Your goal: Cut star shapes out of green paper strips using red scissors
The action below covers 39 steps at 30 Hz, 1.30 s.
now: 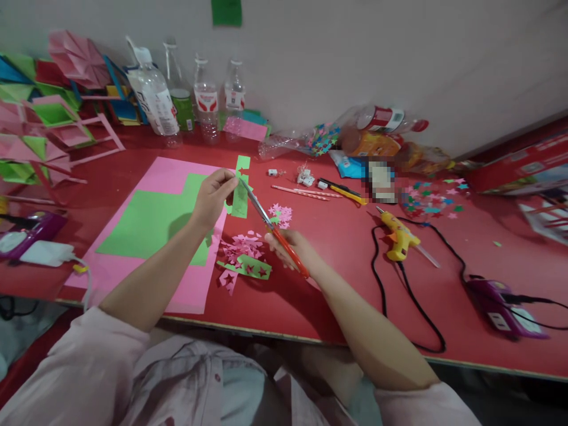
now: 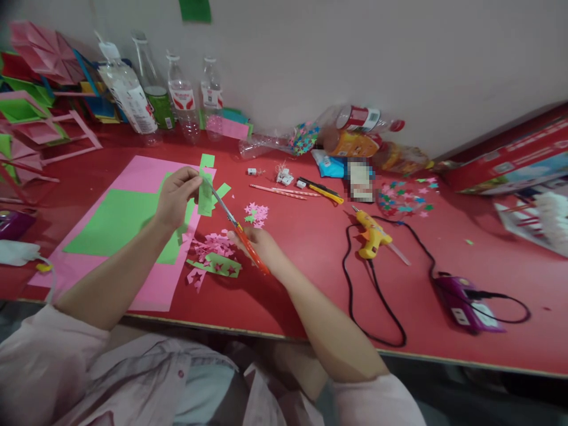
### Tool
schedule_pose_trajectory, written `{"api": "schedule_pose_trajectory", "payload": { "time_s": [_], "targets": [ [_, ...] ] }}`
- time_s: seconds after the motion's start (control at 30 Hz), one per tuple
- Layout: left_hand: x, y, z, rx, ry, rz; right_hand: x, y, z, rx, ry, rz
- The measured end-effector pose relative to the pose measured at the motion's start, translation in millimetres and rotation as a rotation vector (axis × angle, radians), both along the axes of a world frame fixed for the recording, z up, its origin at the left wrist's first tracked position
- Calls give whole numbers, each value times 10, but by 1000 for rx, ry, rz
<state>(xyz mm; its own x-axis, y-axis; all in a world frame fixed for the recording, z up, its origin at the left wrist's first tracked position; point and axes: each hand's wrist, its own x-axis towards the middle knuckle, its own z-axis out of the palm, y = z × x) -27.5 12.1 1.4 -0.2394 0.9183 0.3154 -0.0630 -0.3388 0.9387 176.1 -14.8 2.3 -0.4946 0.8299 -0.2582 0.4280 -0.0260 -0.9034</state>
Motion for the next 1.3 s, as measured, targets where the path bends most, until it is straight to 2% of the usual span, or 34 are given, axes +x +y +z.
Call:
{"api": "schedule_pose_trajectory", "payload": {
  "time_s": [0.2, 0.33, 0.53, 0.73, 0.93, 1.3],
  "targets": [
    [0, -14, 7, -46, -41, -40, 51, 9, 17, -116, 73, 73],
    [0, -27, 5, -67, -106, -63, 102, 28, -32, -156, 202, 180],
    [7, -49, 41, -86, -173, -128, 123, 51, -92, -216, 290, 237],
    [32, -57, 25, -49, -131, -93, 97, 39, -26, -240, 250, 204],
    [71, -60, -11, -60, -117, -117, 110, 36, -8, -216, 224, 160],
    [42, -68, 21, -62, -99, -66, 162, 70, 40, -115, 144, 212]
  ]
}}
